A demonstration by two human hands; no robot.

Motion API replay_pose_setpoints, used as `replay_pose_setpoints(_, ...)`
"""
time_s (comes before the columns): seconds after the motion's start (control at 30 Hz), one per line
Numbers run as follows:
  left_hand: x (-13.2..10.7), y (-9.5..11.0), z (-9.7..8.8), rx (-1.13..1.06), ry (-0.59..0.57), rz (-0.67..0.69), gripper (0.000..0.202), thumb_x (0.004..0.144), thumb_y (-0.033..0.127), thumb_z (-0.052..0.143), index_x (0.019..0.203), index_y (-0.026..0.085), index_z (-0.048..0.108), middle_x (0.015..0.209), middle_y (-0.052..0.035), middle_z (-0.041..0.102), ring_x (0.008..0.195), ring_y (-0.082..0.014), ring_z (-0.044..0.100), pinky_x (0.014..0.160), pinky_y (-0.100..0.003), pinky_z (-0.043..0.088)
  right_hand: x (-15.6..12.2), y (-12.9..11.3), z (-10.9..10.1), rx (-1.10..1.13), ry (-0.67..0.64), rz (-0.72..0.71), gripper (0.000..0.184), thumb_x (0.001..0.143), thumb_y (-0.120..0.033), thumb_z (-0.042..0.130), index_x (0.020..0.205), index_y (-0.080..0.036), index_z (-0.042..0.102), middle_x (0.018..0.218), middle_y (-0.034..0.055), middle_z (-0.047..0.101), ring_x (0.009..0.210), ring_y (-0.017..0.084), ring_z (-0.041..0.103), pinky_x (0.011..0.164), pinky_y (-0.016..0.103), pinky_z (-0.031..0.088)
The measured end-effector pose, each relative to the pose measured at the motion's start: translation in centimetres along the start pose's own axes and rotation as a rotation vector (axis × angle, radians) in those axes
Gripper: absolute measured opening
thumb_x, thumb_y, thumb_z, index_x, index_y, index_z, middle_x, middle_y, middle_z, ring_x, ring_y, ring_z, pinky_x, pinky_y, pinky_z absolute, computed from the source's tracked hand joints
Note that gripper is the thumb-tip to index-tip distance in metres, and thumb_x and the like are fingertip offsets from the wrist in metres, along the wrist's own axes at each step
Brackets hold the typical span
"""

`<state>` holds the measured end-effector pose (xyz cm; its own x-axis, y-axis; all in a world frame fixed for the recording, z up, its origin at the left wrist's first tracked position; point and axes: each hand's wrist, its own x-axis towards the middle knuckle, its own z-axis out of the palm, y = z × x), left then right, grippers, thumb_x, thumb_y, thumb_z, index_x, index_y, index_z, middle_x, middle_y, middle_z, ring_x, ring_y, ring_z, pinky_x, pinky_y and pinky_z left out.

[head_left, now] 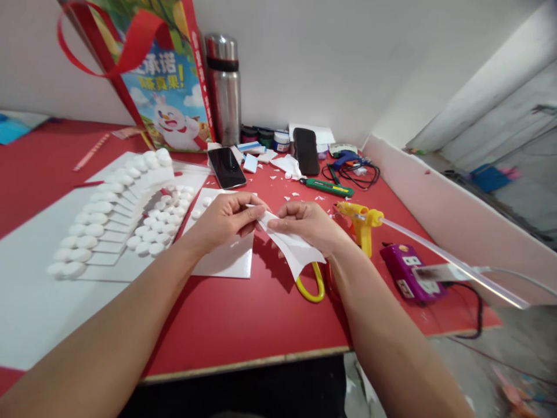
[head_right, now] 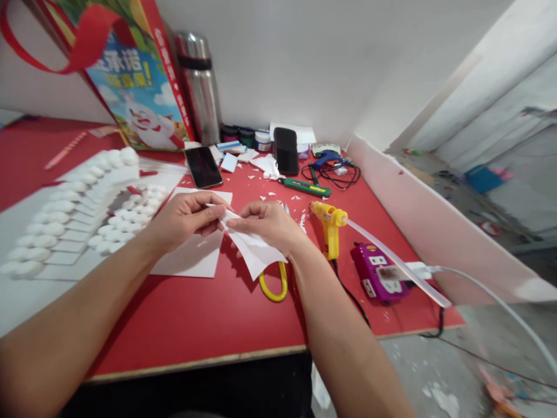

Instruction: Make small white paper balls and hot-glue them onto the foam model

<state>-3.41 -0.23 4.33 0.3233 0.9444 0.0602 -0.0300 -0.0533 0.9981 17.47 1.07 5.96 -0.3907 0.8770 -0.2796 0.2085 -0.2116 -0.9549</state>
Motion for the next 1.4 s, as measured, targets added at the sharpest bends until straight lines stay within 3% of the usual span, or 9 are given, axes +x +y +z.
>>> replay_pose_setpoints(0.23, 0.0, -0.2, 0.2, -0.038, -0.068, -0.003, 0.023, 0.09, 0.039, 0.074, 0.085, 0.017, 0.07, 0.053, 0.0044, 0.051, 0.044, -0.0066, 0.043, 0.046, -0.021, 0.03, -0.4, -0.1, 0.0, 0.192, -0.122, 0.096, 0.042, 0.068, -0.052, 0.091, 0.075, -0.017, 0.067, 0.059, -0.0025, 0.065, 0.047, 0.009, 0.055, 0.043, 0.019, 0.041)
replay_pose_setpoints(0.43, -0.1, -0.5, 0.5, -0.077, -0.103, -0.001, 0.019, 0.093, 0.035, 0.069, 0.1, 0.017, 0.074, 0.054, 0.0045, 0.05, 0.044, -0.007, 0.045, 0.046, -0.021, 0.03, -0.8, -0.5, 0.1, 0.184, -0.192, 0.17, 0.04, 0.076, -0.051, 0.086, 0.079, -0.014, 0.071, 0.068, 0.0078, 0.076, 0.054, 0.018, 0.07, 0.046, 0.024, 0.053)
replay_pose_setpoints(0.57, -0.2, -0.9, 0.3, -0.085, -0.125, 0.012, 0.02, 0.093, 0.032, 0.071, 0.104, 0.016, 0.075, 0.058, 0.0022, 0.056, 0.049, -0.0079, 0.049, 0.049, -0.021, 0.034, -0.5, -0.3, -0.1, 0.175, -0.225, 0.182, 0.038, 0.083, -0.05, 0.081, 0.085, -0.013, 0.074, 0.074, 0.0106, 0.079, 0.054, 0.02, 0.073, 0.046, 0.024, 0.056)
replay_pose_setpoints(0.8, -0.2, -1.1, 0.2, -0.063, -0.088, 0.048, 0.022, 0.086, 0.028, 0.079, 0.105, 0.017, 0.075, 0.07, 0.0, 0.065, 0.054, -0.0072, 0.054, 0.051, -0.019, 0.04, -0.3, 0.1, -0.2, 0.253, -0.226, 0.183, 0.025, 0.09, -0.038, 0.076, 0.085, -0.014, 0.07, 0.072, 0.0103, 0.079, 0.054, 0.021, 0.075, 0.046, 0.024, 0.058)
replay_pose_setpoints(1.23, -0.5, -0.7, 1.3, -0.048, -0.041, 0.095, 0.018, 0.09, 0.028, 0.075, 0.103, 0.015, 0.079, 0.054, 0.0021, 0.061, 0.046, -0.0081, 0.056, 0.046, -0.018, 0.041, -0.1, 0.1, -0.4, 0.314, -0.302, 0.112, 0.024, 0.087, -0.034, 0.077, 0.089, -0.012, 0.068, 0.077, 0.0128, 0.08, 0.055, 0.022, 0.076, 0.048, 0.026, 0.059)
replay_pose_setpoints(1.4, -0.4, -0.7, 1.3, 0.027, -0.033, 0.134, 0.021, 0.096, 0.029, 0.067, 0.107, 0.016, 0.08, 0.05, 0.0031, 0.06, 0.041, -0.0067, 0.051, 0.045, -0.019, 0.039, 0.0, 0.1, -0.2, 0.329, -0.3, 0.126, 0.02, 0.09, -0.032, 0.074, 0.085, -0.013, 0.071, 0.069, 0.0097, 0.078, 0.055, 0.022, 0.075, 0.05, 0.028, 0.061)
